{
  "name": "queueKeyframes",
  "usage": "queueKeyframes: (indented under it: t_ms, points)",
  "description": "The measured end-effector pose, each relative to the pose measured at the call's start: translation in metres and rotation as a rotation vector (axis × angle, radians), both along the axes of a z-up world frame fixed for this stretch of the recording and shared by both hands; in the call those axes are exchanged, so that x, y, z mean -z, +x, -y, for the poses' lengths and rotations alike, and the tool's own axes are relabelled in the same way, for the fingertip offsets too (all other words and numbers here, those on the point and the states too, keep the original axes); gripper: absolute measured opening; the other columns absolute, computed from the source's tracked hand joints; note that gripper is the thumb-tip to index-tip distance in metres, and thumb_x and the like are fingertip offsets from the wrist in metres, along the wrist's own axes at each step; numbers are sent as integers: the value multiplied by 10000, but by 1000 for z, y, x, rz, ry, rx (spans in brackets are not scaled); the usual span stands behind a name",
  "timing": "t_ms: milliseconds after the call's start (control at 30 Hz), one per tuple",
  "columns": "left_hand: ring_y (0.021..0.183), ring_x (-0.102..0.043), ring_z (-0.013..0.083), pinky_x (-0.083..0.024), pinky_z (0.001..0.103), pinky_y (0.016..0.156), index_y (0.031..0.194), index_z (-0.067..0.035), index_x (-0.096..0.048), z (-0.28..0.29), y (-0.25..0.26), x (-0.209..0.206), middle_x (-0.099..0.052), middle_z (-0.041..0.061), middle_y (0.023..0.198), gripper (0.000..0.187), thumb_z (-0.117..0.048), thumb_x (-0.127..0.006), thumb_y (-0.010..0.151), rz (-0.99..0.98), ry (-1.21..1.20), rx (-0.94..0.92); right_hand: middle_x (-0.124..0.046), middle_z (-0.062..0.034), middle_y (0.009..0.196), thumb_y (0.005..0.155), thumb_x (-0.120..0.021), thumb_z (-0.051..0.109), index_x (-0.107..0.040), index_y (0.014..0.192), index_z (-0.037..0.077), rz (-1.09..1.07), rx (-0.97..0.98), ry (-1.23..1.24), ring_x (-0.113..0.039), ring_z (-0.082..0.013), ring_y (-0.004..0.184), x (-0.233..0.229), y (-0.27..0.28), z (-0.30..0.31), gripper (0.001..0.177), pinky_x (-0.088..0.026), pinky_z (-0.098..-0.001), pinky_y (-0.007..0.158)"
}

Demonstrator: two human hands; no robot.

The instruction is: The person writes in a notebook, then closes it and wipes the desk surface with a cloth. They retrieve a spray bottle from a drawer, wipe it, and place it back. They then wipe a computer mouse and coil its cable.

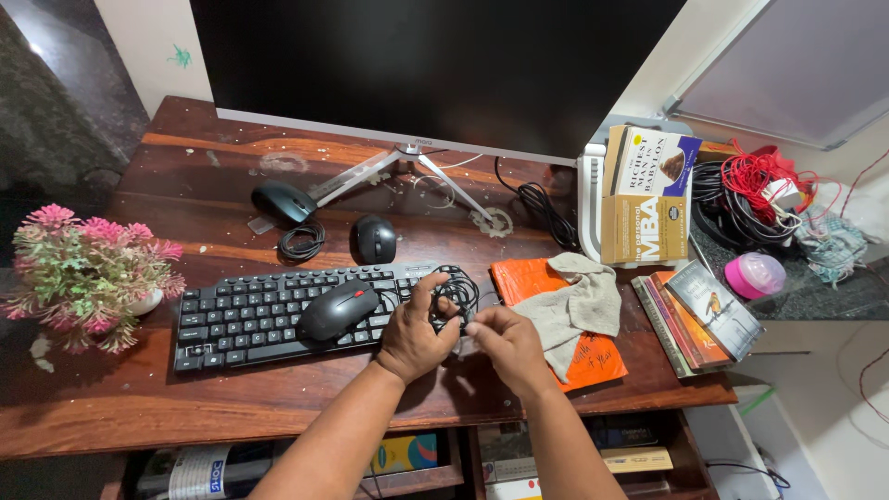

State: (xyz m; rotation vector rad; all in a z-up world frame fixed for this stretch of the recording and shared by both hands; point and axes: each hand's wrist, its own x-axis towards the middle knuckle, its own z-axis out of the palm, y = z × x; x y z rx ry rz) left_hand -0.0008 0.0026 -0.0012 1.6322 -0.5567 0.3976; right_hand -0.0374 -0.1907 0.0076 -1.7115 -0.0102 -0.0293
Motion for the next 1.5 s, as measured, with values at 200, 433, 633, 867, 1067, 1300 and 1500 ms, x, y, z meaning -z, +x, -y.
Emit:
queueKeyframes:
  t_ms: [200,433,633,867,1067,1300,1500]
  points:
    - [801,-759,277,-607,404,745,1355,-157,-442,2,1,0,-737,53,876,627,-90,-738,805,27,49,-63,-726,-21,891,961,-593,193,-563,945,136,64,135,277,-691,-73,859,-32,-1,32,66,-509,-235,771]
    - [807,-735,289,-587,420,744,1321,-168,-484,2,2,2,-717,57,863,586,-86,-739,800,85,139,-105,-570,34,769,992,-665,118,-631,1068,70,172,106,204,-502,-43,627,-73,-9,64,95,-472,-256,622]
    - [822,-747,277,-594,421,749,1396,-156,-432,2,0,-2,-737,49,880,648,-104,-736,826,-12,144,-67,-653,-17,723,937,-712,160,-712,1120,48,177,291,-435,-537,-65,588,-120,-32,36,214,-428,-240,521]
    - [879,-728,269,-590,380,833,1411,-59,-422,-9,-2,-11,-705,103,971,666,-68,-671,793,19,17,59,-725,-17,743,910,-745,157,-755,981,18,145,460,-484,-603,-65,617,-95,-40,1,157,-497,-247,570]
    - [931,-691,239,-582,347,858,1362,-39,-505,-10,-3,-15,-651,118,1030,609,-76,-689,783,60,26,45,-736,-22,861,941,-745,124,-716,1021,-8,441,590,-323,-634,-48,739,-49,-35,7,158,-524,-217,675]
    - [947,-710,219,-589,334,863,1349,-29,-498,-12,-5,-19,-662,135,1158,625,-75,-703,761,55,-15,137,-733,-82,951,958,-718,47,-673,1069,-4,430,431,45,-688,-114,790,-1,-26,2,131,-575,-232,701]
    - [951,-665,179,-563,333,882,1376,-24,-500,-15,-3,-13,-679,138,1229,602,-21,-622,787,17,-97,191,-743,-81,1034,1010,-607,96,-590,1105,112,172,532,687,-684,-153,766,2,-20,0,98,-461,-235,571]
